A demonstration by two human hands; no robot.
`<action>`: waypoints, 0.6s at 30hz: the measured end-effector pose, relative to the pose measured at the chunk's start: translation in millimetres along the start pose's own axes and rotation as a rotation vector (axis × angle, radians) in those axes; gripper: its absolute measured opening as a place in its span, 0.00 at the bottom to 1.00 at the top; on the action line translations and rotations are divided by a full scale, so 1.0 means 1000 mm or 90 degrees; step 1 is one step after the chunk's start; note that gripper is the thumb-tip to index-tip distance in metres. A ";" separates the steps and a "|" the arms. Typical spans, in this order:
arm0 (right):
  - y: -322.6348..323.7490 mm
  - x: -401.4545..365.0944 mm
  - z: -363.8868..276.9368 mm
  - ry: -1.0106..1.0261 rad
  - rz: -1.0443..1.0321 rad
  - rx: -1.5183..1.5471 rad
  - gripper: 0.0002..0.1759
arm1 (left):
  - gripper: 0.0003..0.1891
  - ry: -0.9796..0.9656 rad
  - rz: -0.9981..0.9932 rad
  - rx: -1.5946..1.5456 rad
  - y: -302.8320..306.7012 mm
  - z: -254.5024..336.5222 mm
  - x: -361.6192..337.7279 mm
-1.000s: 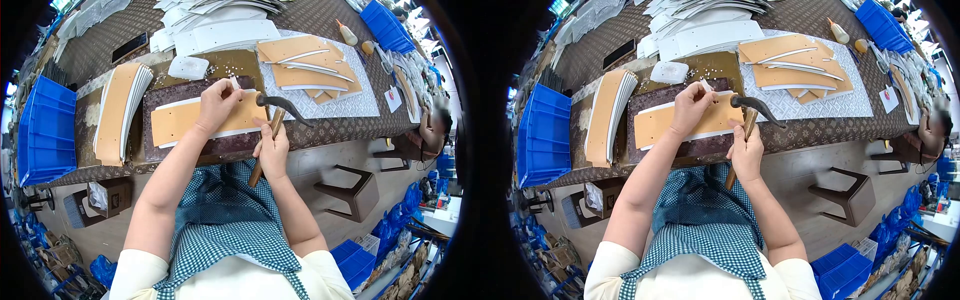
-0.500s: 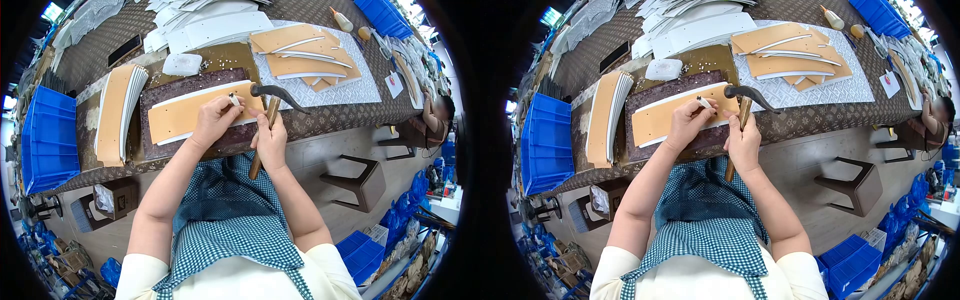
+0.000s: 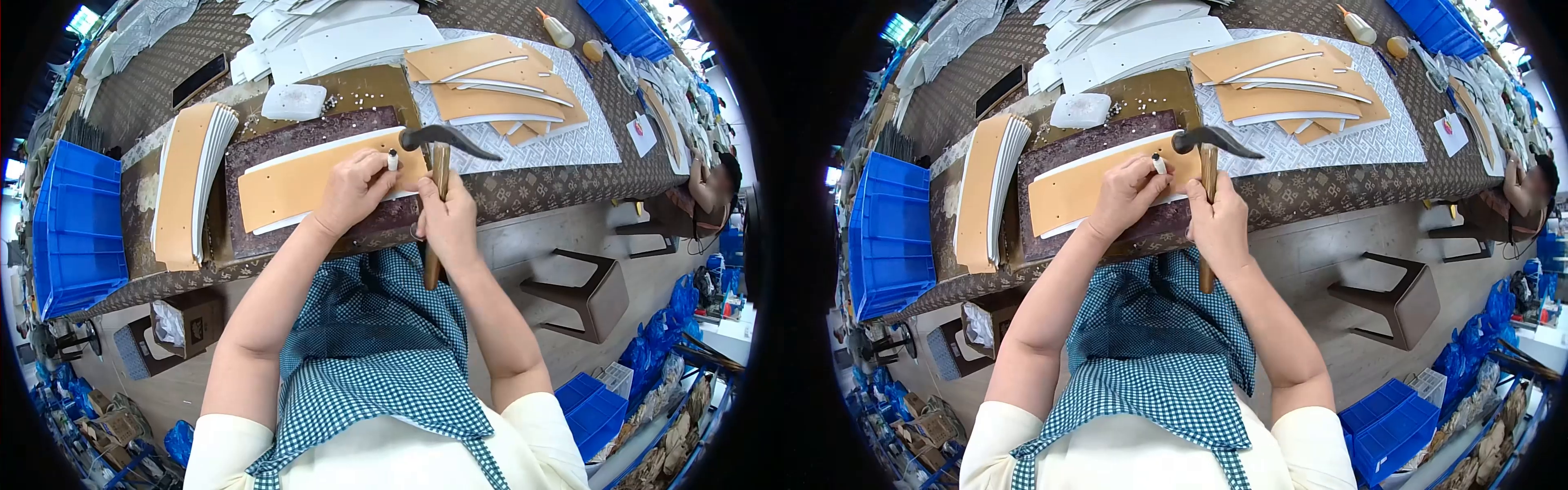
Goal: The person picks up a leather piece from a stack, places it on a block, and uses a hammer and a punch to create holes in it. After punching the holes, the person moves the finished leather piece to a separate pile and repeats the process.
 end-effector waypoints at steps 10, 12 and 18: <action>0.065 -0.031 -0.214 0.446 -0.017 0.004 0.15 | 0.04 -0.055 0.020 0.012 0.000 0.004 0.000; 0.046 -0.022 -0.181 0.358 -0.058 -0.198 0.14 | 0.04 -0.062 0.019 0.001 0.001 0.005 0.000; 0.042 -0.015 -0.148 0.193 -0.147 -0.422 0.12 | 0.06 -0.041 0.011 0.001 -0.003 -0.003 -0.003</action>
Point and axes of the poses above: each hand's wrist, its own x-axis towards the middle knuckle, its own y-axis out of the back of the hand, z = x × y, the point moved 9 cm from there along x, towards the middle knuckle, and after that the axes turned 6 degrees about -x, right-handed, at the moved point
